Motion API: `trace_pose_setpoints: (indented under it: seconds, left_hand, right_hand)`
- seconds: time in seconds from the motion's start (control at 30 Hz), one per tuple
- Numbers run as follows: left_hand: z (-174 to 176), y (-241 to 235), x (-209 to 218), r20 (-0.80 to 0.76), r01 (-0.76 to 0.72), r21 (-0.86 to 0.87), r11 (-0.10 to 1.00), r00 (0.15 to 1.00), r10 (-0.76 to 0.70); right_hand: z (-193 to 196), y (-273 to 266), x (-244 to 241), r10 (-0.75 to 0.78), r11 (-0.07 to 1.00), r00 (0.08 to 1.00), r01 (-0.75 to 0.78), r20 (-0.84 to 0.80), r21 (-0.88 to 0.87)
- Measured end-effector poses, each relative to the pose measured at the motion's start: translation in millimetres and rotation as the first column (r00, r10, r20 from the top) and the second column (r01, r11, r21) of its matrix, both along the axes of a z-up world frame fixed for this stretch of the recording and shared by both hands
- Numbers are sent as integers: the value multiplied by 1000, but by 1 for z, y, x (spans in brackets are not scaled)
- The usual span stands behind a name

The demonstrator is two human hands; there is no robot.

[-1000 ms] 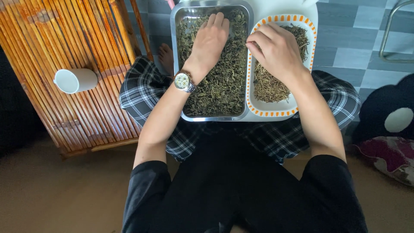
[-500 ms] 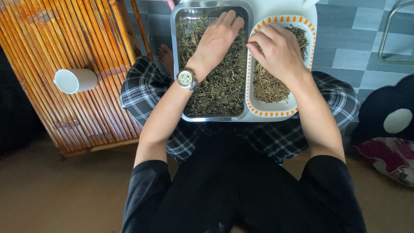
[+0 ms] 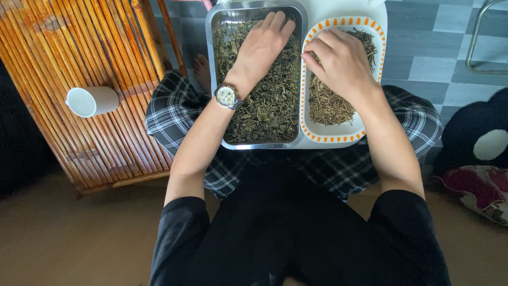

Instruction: Sorting dried tea leaves by hand to remove stems and debris into separate compartments of a tray

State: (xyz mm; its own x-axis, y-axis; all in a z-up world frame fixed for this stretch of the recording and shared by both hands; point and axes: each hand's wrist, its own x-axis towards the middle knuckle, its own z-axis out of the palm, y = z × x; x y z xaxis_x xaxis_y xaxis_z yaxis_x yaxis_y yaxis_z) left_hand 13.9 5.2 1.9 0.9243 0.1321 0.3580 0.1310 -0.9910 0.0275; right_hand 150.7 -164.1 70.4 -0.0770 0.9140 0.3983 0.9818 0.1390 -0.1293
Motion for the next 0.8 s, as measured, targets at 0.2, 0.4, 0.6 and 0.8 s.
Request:
trace_pose_setpoints:
  seconds: [0.2, 0.4, 0.6, 0.8]
  left_hand:
    - [-3, -1, 2, -44, -25, -6, 1000, 999, 25]
    - [1, -2, -2, -186, -69, -53, 996, 981, 58]
    - [2, -2, -5, -180, -83, -80, 993, 981, 67]
    - [-22, -1, 1, -115, -144, 31, 989, 982, 147]
  right_hand:
    - [4, 2, -2, 14, 1000, 1000, -14, 10, -6]
    - [7, 2, -5, 28, 998, 999, -29, -16, -50]
    - [5, 0, -7, 5, 996, 1000, -5, 1, -88]
    - [0, 1, -7, 0, 995, 1000, 0, -8, -101]
